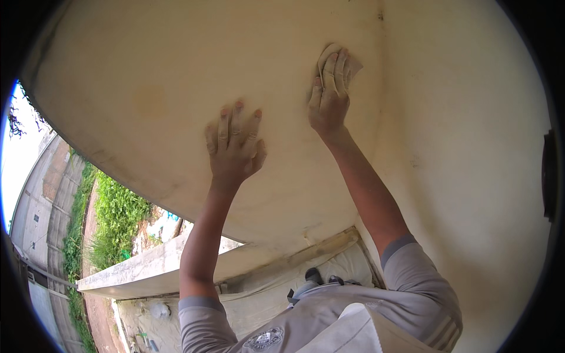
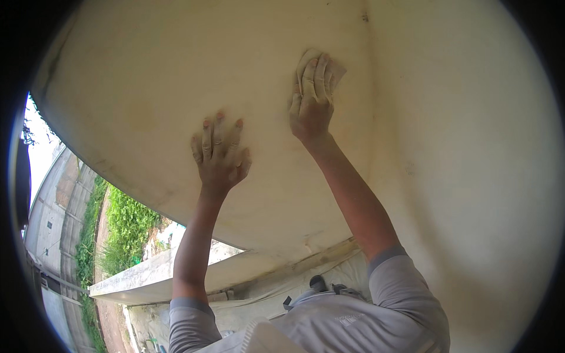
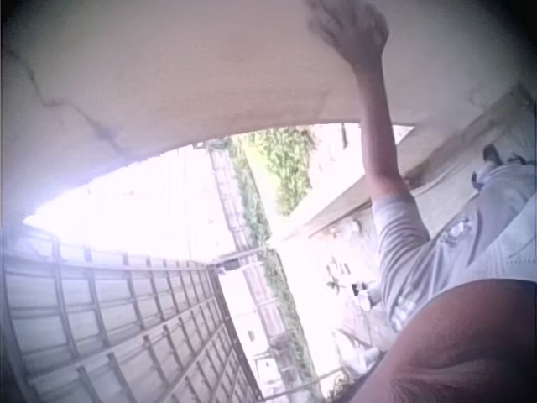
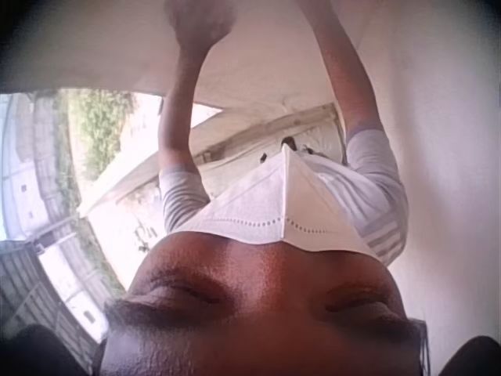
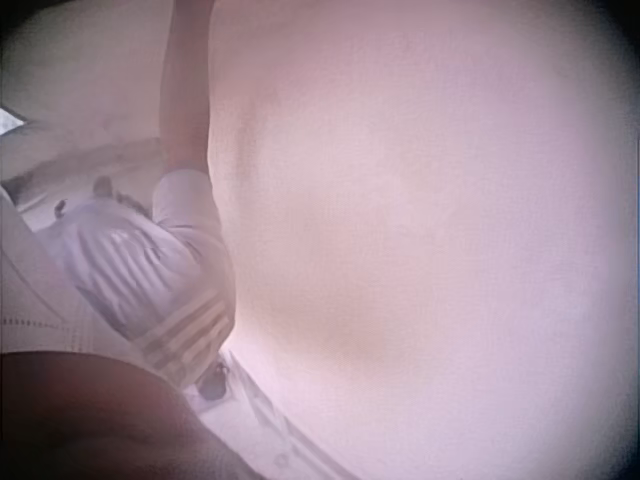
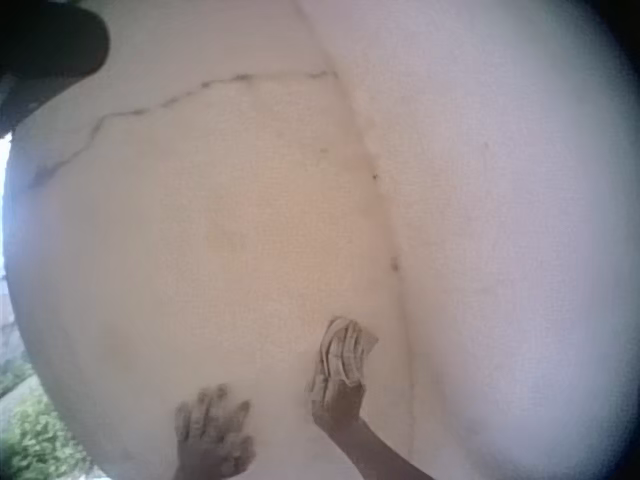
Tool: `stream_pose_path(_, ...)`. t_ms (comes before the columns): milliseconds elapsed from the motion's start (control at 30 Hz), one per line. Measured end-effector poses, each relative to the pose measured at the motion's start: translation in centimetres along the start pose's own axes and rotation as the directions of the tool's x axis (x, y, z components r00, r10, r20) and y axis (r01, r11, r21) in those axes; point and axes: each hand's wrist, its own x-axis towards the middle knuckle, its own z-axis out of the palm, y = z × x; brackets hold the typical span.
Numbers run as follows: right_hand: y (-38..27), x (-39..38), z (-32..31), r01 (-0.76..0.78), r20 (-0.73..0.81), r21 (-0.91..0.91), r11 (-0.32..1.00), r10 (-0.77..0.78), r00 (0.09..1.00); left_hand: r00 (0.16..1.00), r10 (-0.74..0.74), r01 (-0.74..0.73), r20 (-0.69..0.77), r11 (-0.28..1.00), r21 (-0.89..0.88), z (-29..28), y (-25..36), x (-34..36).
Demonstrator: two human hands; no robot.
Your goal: The person sands a light-colored wall surface using a sanding block held in the right hand while supporting with the left hand. The person moves the sanding block across the wall in repeated strokes, occasionally adjusting grip and position.
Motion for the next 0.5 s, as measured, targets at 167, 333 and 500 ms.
stream_pose_path(167, 4.0, -10.9, -2.8, 0.29, 0.371, 0.013, 0.957, -0.274, 0.887, 1.0, 0.0, 0.0, 0.022, 1.0, -0.004, -0.6, -0.3, 0.1)
stream_pose_path(333, 7.4, -7.6, -2.8, 0.122, 0.107, -0.025, 0.992, -0.118, 0.987, 1.0, -0.01, 0.01, 0.01, 1.0, 0.013, 0.1, 0.0, 0.0)
stream_pose_path(500, -0.2, -2.0, 0.6, 0.176, 0.132, 0.064, 0.982, -0.183, 0.974, 1.0, -0.014, 0.014, 0.022, 0.999, 0.031, -0.6, -0.1, -0.4)
